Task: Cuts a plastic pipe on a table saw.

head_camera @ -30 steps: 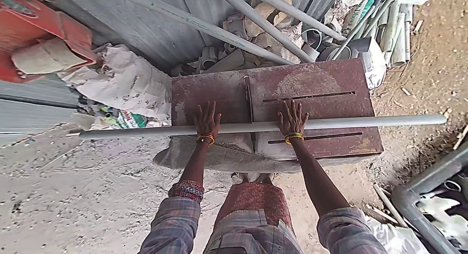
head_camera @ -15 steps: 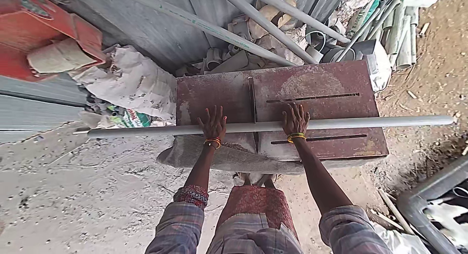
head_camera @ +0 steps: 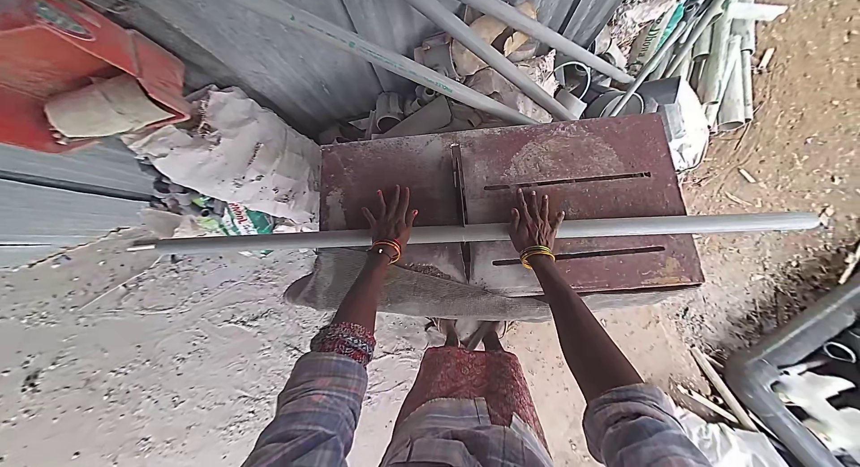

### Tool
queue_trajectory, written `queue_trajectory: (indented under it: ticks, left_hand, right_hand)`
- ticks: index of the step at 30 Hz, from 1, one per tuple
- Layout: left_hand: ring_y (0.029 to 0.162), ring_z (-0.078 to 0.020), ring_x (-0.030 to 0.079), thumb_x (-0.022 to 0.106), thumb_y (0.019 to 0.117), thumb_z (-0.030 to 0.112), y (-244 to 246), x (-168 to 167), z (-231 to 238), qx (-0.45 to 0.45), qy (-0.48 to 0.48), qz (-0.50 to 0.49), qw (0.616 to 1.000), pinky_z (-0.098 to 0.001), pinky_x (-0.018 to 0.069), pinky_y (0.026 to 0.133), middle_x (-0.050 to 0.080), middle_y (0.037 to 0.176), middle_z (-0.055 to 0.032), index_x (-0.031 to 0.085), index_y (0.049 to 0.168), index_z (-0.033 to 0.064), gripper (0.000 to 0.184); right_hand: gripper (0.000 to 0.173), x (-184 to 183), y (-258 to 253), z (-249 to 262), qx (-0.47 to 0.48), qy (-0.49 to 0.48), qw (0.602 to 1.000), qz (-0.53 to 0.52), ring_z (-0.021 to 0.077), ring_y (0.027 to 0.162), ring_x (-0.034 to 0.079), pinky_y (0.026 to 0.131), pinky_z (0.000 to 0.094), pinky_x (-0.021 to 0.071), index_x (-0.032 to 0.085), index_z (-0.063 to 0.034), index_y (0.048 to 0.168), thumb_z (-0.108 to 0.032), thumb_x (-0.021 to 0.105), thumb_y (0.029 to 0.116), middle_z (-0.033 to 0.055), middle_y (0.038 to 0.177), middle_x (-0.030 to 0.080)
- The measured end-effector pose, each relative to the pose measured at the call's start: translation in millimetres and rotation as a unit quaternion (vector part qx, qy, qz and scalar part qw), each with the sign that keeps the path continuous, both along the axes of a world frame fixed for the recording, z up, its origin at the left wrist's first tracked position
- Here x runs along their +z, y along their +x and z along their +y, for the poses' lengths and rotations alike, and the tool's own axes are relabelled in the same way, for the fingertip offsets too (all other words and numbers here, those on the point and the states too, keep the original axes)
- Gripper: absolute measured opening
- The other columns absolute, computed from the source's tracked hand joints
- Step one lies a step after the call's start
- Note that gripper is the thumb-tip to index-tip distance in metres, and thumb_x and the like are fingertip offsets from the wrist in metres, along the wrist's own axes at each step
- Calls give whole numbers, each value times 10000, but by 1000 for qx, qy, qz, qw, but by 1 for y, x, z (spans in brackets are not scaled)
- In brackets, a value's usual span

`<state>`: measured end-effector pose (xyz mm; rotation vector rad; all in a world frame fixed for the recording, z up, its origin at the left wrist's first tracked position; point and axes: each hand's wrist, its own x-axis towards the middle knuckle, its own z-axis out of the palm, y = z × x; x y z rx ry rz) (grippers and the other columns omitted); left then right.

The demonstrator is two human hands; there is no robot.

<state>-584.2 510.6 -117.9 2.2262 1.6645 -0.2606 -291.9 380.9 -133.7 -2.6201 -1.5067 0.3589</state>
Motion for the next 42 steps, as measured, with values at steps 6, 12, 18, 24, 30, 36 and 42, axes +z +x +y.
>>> queue_trajectory:
  ticks: [6,12,18,24,30,36,42]
  left_hand:
    - [1579,-392,157,324,1093,478,3,-14,-37,31,141,-61,988,-774,19,1162,288,1692,-35,266,1643,198,620]
    - [1594,-372,80,259,1110,447,7,-10,-24,24,88,-12,996,-778,5,1158,200,1721,-35,202,1657,176,613]
    - [1599,-359,45,250,1112,460,12,-3,-8,20,43,13,999,-777,17,1155,154,1732,-18,184,1661,201,610]
    - [1602,-341,29,226,1114,479,15,1,-1,20,9,19,1000,-756,1,1172,129,1736,-18,151,1665,203,621]
    - [1532,-392,311,310,1087,457,10,-18,-26,-16,177,-53,983,-752,117,1174,425,1623,-61,420,1582,157,589]
    - [1571,-362,214,278,1097,474,12,-10,-22,-2,132,-35,991,-728,76,1196,330,1675,-47,315,1628,180,608]
    - [1599,-334,83,259,1107,471,19,-2,-4,26,30,3,999,-751,26,1179,186,1725,2,215,1656,205,611]
  right_hand:
    - [569,8,2,15,-26,-34,999,21,359,1597,99,1154,789,22,220,-296,1654,-380,320,1100,85,1725,185]
    - [596,0,4,21,-22,0,1000,10,385,1588,127,1154,789,46,256,-255,1648,-469,300,1093,101,1712,228]
    - [675,-9,8,3,68,97,993,-9,367,1556,267,1211,702,100,422,-143,1577,-548,347,1042,88,1629,418]
    - [650,-2,12,4,135,60,989,-6,386,1576,192,1187,737,112,305,-273,1634,-546,318,1045,86,1682,317]
    - [596,9,13,27,63,-22,997,26,353,1596,115,1174,763,56,210,-330,1652,-504,302,1090,74,1720,210]
    - [599,3,13,34,26,8,999,22,361,1592,135,1171,772,41,226,-330,1650,-514,294,1083,59,1716,231]
    - [608,6,12,40,-8,-11,999,36,360,1595,115,1164,780,27,227,-313,1651,-514,318,1085,67,1717,226]
